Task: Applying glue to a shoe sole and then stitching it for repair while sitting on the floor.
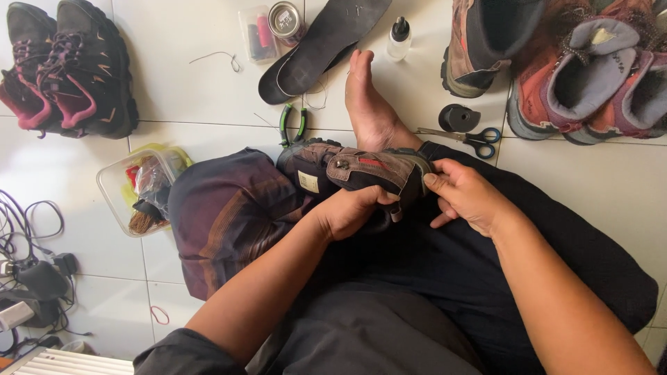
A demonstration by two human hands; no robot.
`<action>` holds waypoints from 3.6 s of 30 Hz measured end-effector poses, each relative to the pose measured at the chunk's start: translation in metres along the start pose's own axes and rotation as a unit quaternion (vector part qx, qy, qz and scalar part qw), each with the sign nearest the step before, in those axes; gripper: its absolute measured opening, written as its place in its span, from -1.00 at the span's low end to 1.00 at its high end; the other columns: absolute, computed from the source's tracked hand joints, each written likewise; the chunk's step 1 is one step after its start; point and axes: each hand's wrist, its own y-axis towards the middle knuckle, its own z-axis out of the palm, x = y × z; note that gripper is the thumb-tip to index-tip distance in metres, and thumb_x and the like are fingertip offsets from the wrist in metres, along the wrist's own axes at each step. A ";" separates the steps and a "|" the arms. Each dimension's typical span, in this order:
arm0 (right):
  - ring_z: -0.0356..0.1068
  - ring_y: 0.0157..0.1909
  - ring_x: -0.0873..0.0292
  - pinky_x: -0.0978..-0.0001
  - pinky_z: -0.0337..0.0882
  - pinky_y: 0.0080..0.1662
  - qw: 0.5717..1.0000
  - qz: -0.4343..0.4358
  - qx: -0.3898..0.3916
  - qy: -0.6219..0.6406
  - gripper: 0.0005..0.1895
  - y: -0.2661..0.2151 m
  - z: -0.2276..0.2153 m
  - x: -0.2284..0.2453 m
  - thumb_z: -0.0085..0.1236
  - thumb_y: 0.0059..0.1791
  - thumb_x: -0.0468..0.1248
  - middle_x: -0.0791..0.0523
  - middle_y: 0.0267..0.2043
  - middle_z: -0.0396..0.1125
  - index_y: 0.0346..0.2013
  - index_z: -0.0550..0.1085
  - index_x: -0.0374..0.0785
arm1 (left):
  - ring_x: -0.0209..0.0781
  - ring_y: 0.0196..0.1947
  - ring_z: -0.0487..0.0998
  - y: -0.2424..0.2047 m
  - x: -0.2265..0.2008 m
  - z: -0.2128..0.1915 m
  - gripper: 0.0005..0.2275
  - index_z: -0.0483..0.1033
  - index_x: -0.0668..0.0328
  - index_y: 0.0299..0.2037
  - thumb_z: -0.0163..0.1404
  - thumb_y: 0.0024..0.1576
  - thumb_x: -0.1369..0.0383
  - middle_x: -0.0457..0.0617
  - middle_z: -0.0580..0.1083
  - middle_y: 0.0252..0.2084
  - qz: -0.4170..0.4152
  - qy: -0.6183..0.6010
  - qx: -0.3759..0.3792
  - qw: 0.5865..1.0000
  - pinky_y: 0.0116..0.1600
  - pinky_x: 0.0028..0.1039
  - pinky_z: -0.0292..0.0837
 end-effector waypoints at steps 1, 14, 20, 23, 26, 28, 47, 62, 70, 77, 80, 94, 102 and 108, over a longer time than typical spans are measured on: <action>0.14 -0.72 0.29 -0.17 0.58 -0.52 1.000 0.000 0.000 0.000 -0.60 0.001 0.000 0.000 0.06 0.12 -0.20 -0.05 -0.16 0.38 0.18 0.38 -0.38 | -0.09 -0.37 0.63 -0.001 -0.004 0.001 -0.88 0.62 0.41 -0.30 0.16 -0.03 0.54 0.13 0.59 -0.42 0.000 0.000 0.000 1.000 -0.11 -0.33 0.54; 0.14 -0.65 0.37 -0.01 0.60 -0.44 0.998 -0.026 0.033 0.041 -0.54 0.001 0.000 0.001 0.07 0.11 -0.24 -0.01 -0.03 0.41 0.24 0.38 -0.44 | -0.05 -0.29 0.65 0.006 -0.035 -0.005 -0.79 0.62 0.45 -0.18 0.16 0.04 0.45 0.16 0.60 -0.32 0.002 0.028 -0.027 0.999 -0.03 -0.27 0.57; 0.17 -0.64 0.37 0.03 0.61 -0.41 0.999 -0.037 0.039 0.002 -0.49 0.000 0.002 -0.002 0.16 0.06 -0.25 -0.07 -0.12 0.46 0.26 0.40 -0.43 | -0.02 -0.33 0.65 0.003 -0.028 -0.010 -0.82 0.62 0.45 -0.23 0.16 0.04 0.45 0.19 0.58 -0.38 0.002 0.034 -0.029 0.999 -0.08 -0.26 0.57; 0.27 -0.67 0.26 0.09 0.62 -0.42 0.997 -0.061 0.015 -0.052 -0.48 0.000 0.006 -0.005 0.19 0.06 -0.23 -0.04 -0.45 0.43 0.27 0.40 -0.42 | -0.05 -0.37 0.64 0.000 -0.025 -0.008 -0.86 0.62 0.44 -0.31 0.16 0.04 0.44 0.17 0.56 -0.45 0.002 0.061 -0.024 0.998 -0.10 -0.30 0.55; 0.41 -0.68 0.15 0.19 0.60 -0.42 0.989 -0.075 -0.004 -0.127 -0.47 -0.005 0.013 -0.001 0.18 0.07 -0.18 -0.03 -0.63 0.41 0.28 0.39 -0.38 | -0.09 -0.38 0.63 -0.005 -0.023 -0.009 -0.86 0.64 0.40 -0.35 0.17 0.03 0.42 0.16 0.57 -0.46 0.006 0.098 -0.017 0.995 -0.11 -0.35 0.54; 0.49 -0.65 0.12 0.26 0.58 -0.42 0.982 -0.078 -0.014 -0.171 -0.47 -0.009 0.015 0.002 0.18 0.06 -0.13 -0.02 -0.67 0.43 0.27 0.41 -0.34 | -0.12 -0.39 0.63 -0.010 -0.023 -0.009 -0.86 0.64 0.37 -0.37 0.17 0.03 0.39 0.14 0.58 -0.47 0.011 0.119 -0.009 0.993 -0.11 -0.37 0.54; 0.50 -0.05 -0.08 0.03 0.50 -0.06 0.748 -0.230 -0.252 -0.570 -0.60 -0.005 -0.060 0.040 0.10 0.06 -0.10 0.08 0.01 0.48 0.17 0.52 -0.08 | -0.19 -0.25 0.60 -0.032 -0.019 -0.010 -0.80 0.65 0.27 -0.27 0.14 0.16 0.26 -0.02 0.61 -0.32 0.086 0.447 0.248 0.855 -0.01 -0.41 0.54; 0.55 -0.13 -0.17 0.02 0.62 -0.19 0.698 -0.270 -0.289 -0.597 -0.63 0.045 -0.044 0.009 0.21 0.06 -0.15 0.06 0.18 0.19 0.17 0.47 -0.06 | 0.04 -0.02 0.65 -0.084 -0.148 -0.056 -0.66 0.61 0.32 -0.01 0.02 0.22 0.17 0.23 0.64 -0.15 0.119 0.483 -0.107 0.861 0.11 -0.22 0.52; 0.53 -0.05 -0.08 -0.01 0.56 -0.12 0.702 -0.252 -0.360 -0.561 -0.65 0.062 -0.072 -0.021 0.17 0.11 -0.01 0.12 -0.11 0.41 0.15 0.52 0.01 | 0.10 0.02 0.61 0.051 -0.120 -0.180 -0.63 0.47 -0.05 0.13 0.05 0.15 0.08 -0.01 0.61 -0.09 0.072 0.661 -0.343 0.664 0.11 -0.06 0.49; 0.51 0.08 -0.17 -0.09 0.52 -0.01 0.738 -0.048 -0.254 -0.624 -0.56 0.063 -0.073 -0.004 0.13 0.03 0.02 -0.02 0.07 0.43 0.16 0.51 -0.02 | 0.26 -0.10 0.64 0.070 -0.102 -0.194 -0.67 0.43 0.15 0.01 0.05 0.10 0.20 0.18 0.53 -0.14 -0.017 0.756 -0.326 0.568 -0.02 0.04 0.54; 0.51 0.10 -0.24 -0.20 0.50 -0.01 0.734 0.006 -0.207 -0.647 -0.46 0.078 -0.074 0.006 0.13 0.02 0.00 -0.14 0.10 0.43 0.24 0.43 -0.14 | 0.27 -0.09 0.63 0.052 -0.111 -0.175 -0.70 0.47 0.27 -0.04 0.04 0.07 0.28 0.23 0.55 -0.16 -0.020 0.751 -0.324 0.574 0.00 0.00 0.55; 0.53 -0.01 -0.15 -0.04 0.47 -0.03 0.712 -0.002 -0.262 -0.652 -0.61 0.073 -0.070 -0.005 0.11 0.03 0.02 -0.01 -0.04 0.54 0.04 0.47 -0.10 | 0.12 -0.15 0.60 0.044 -0.123 -0.159 -0.56 0.48 0.29 -0.11 0.37 -0.13 0.31 0.16 0.56 -0.17 -0.011 0.668 -0.376 0.642 -0.05 -0.17 0.54; 0.52 0.00 -0.17 -0.03 0.47 -0.01 0.720 -0.018 -0.252 -0.646 -0.60 0.079 -0.078 -0.017 0.10 0.04 0.07 0.01 -0.05 0.55 0.04 0.49 -0.09 | -0.26 -0.41 0.53 0.012 -0.140 -0.134 -0.83 0.58 0.22 -0.30 0.28 0.00 0.37 -0.10 0.56 -0.40 0.234 0.521 -0.366 0.735 -0.22 -0.46 0.48; 0.51 -0.03 -0.18 -0.03 0.47 -0.06 0.737 -0.007 -0.255 -0.627 -0.62 0.069 -0.070 -0.007 0.08 0.06 0.08 0.01 -0.08 0.55 0.01 0.52 -0.07 | -0.43 -0.50 0.39 -0.024 -0.152 -0.123 -0.85 0.54 0.24 -0.26 0.22 0.13 0.36 -0.16 0.46 -0.45 0.254 0.364 -0.299 0.845 -0.37 -0.65 0.33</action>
